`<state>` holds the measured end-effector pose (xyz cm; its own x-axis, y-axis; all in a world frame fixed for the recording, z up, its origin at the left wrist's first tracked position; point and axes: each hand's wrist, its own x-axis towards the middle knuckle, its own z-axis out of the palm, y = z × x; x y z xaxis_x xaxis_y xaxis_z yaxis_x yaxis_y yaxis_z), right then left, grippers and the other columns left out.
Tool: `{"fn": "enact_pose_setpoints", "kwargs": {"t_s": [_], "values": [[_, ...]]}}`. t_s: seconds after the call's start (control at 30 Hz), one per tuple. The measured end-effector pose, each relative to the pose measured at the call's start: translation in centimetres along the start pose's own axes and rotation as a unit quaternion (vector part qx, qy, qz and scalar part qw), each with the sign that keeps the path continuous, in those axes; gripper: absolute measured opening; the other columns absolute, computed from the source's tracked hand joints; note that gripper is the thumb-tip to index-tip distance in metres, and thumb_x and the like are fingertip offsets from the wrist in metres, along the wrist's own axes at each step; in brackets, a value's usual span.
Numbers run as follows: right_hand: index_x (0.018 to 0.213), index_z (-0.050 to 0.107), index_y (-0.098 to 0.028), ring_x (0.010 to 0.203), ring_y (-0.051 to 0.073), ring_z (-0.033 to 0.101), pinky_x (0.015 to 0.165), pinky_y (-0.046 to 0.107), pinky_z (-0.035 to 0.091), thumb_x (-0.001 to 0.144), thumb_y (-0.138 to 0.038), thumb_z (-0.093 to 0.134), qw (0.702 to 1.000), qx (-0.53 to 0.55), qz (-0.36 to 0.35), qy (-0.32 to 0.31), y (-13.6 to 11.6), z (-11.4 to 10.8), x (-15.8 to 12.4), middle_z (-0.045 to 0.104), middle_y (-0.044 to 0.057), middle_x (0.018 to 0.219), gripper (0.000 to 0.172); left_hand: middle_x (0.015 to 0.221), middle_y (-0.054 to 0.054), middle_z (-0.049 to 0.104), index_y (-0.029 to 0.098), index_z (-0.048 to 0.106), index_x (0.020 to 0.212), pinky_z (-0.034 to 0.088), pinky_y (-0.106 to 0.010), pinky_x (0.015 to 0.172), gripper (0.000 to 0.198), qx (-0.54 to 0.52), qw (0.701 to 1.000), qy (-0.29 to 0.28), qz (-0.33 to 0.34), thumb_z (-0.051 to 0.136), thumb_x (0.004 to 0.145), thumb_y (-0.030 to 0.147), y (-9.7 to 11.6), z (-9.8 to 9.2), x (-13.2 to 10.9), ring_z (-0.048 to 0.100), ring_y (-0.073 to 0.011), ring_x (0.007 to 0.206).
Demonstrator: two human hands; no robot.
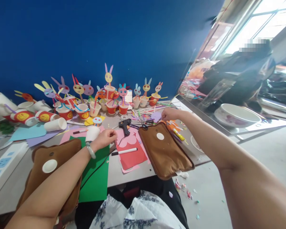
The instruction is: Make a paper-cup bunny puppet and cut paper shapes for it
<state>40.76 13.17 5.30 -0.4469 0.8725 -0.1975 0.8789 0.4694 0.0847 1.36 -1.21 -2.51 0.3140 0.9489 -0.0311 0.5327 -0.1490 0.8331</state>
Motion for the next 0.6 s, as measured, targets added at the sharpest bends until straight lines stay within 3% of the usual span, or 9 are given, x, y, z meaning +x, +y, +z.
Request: {"fn": "enact_pose_setpoints", "kwargs": {"t_s": [0.17, 0.3, 0.4, 0.5, 0.6], "values": [[0.116, 0.072, -0.017, 0.093, 0.024, 0.068, 0.078, 0.028, 0.047, 0.075, -0.026, 0.07, 0.999, -0.025, 0.04, -0.015, -1.9, 0.9, 0.4, 0.076, 0.01, 0.102, 0.042, 0.074, -0.006, 0.07, 0.014, 0.065, 0.077, 0.046, -0.027, 0.064, 0.027, 0.007, 1.0, -0.003, -0.001, 0.053, 0.075, 0.038, 0.2, 0.0, -0.1, 0.063, -0.0175, 0.068], [0.125, 0.066, -0.016, 0.107, 0.028, 0.064, 0.084, 0.032, 0.047, 0.079, -0.026, 0.066, 0.995, -0.041, 0.089, -0.017, -2.3, 0.5, 0.5, 0.07, 0.015, 0.12, 0.047, 0.076, -0.007, 0.071, 0.014, 0.065, 0.079, 0.048, -0.027, 0.064, 0.028, -0.004, 1.0, 0.001, -0.002, 0.054, 0.075, 0.039, -0.2, 0.0, 0.0, 0.064, -0.0177, 0.067], [0.107, 0.075, -0.013, 0.102, 0.029, 0.066, 0.079, 0.032, 0.047, 0.077, -0.028, 0.069, 0.989, -0.049, 0.129, -0.044, -1.6, 0.3, -0.7, 0.073, 0.017, 0.11, 0.034, 0.077, -0.008, 0.072, 0.014, 0.065, 0.08, 0.048, -0.028, 0.064, 0.029, -0.007, 1.0, 0.003, 0.004, 0.054, 0.076, 0.04, -0.3, -0.1, 0.1, 0.065, -0.0186, 0.07], [0.076, 0.078, -0.011, 0.078, 0.026, 0.068, 0.068, 0.032, 0.046, 0.07, -0.026, 0.075, 0.983, -0.045, 0.15, -0.091, -0.8, 0.8, -3.0, 0.075, 0.016, 0.08, 0.017, 0.075, -0.007, 0.072, 0.014, 0.065, 0.079, 0.048, -0.027, 0.063, 0.027, -0.01, 1.0, 0.01, 0.01, 0.055, 0.078, 0.039, -0.2, -0.1, 0.0, 0.065, -0.0182, 0.069], [0.055, 0.072, -0.012, 0.057, 0.022, 0.063, 0.058, 0.033, 0.042, 0.063, -0.038, 0.08, 0.981, -0.038, 0.165, -0.09, 0.0, 2.3, -5.9, 0.07, 0.016, 0.062, 0.028, 0.073, -0.006, 0.071, 0.015, 0.063, 0.075, 0.048, -0.025, 0.063, 0.023, -0.028, 0.999, 0.021, 0.012, 0.055, 0.079, 0.036, 0.1, 0.0, -0.1, 0.065, -0.017, 0.068]]}}
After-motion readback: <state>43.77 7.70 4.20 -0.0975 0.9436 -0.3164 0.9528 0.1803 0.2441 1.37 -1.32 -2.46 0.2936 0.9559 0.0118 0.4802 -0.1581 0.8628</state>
